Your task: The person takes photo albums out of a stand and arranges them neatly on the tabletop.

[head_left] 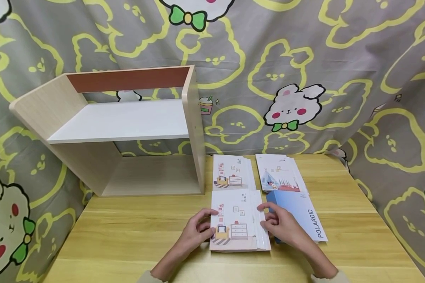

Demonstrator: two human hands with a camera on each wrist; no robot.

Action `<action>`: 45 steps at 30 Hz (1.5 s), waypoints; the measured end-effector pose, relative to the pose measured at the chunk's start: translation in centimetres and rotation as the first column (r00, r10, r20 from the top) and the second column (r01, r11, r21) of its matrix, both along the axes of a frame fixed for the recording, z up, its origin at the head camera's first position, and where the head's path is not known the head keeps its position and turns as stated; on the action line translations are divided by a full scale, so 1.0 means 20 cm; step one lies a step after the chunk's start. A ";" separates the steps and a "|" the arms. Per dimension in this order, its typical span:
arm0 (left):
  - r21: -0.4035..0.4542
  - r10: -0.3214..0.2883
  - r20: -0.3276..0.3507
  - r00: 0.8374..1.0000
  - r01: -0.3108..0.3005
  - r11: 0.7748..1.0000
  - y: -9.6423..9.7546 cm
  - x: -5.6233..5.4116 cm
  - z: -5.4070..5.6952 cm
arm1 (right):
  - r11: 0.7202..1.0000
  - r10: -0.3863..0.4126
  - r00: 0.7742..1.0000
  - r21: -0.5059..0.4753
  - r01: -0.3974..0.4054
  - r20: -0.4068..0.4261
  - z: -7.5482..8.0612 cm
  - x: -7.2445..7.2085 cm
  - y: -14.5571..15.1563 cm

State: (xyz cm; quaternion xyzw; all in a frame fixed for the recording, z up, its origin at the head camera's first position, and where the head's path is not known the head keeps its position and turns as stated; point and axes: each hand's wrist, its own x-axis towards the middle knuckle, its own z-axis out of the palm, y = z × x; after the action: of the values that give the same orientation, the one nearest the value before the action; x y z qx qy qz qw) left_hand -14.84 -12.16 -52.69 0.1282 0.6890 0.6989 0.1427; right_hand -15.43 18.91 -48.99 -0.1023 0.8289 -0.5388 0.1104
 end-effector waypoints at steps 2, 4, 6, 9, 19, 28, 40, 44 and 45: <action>-0.008 0.000 -0.007 1.000 0.000 1.000 0.00 0.00 0.00 | 1.000 -0.002 1.000 0.017 0.003 -0.003 0.00 0.00 0.00; -0.017 0.002 -0.017 1.000 -0.002 1.000 0.00 0.00 0.00 | 0.999 -0.010 1.000 0.050 0.011 -0.016 -0.01 0.00 0.00; -0.032 0.003 -0.028 1.000 -0.003 0.999 0.00 0.00 0.00 | 0.997 -0.014 1.000 0.080 0.016 -0.028 -0.01 0.01 -0.01; -0.058 0.003 -0.042 0.999 -0.005 0.998 0.00 0.01 0.00 | 0.993 -0.016 0.999 0.118 0.022 -0.045 -0.01 0.01 -0.01; -0.081 0.008 -0.079 0.997 -0.014 0.997 0.01 0.00 -0.01 | 0.982 -0.028 0.995 0.183 0.046 -0.096 -0.01 0.02 -0.03; -0.144 0.034 -0.135 0.990 -0.054 0.988 0.02 0.00 -0.01 | 0.959 -0.041 0.989 0.271 0.079 -0.141 0.00 0.01 -0.05; -0.206 0.035 -0.218 0.975 -0.081 0.975 0.03 -0.01 0.01 | 0.926 -0.079 0.977 0.349 0.146 -0.199 0.01 0.01 -0.07; -0.209 0.047 -0.218 0.975 -0.094 0.973 0.03 -0.01 0.01 | 0.926 -0.077 0.976 0.347 0.146 -0.206 0.01 0.01 -0.07; -0.213 0.051 -0.220 0.974 -0.098 0.972 0.03 -0.01 0.01 | 0.927 -0.074 0.975 0.345 0.144 -0.208 0.01 0.01 -0.07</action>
State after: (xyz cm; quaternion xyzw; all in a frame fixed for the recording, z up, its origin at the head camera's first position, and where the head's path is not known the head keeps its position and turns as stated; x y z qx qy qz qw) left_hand -15.11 -11.57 -52.43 0.1594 0.7785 0.6046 0.0551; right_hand -15.22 17.58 -48.71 -0.0855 0.9243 -0.3717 0.0168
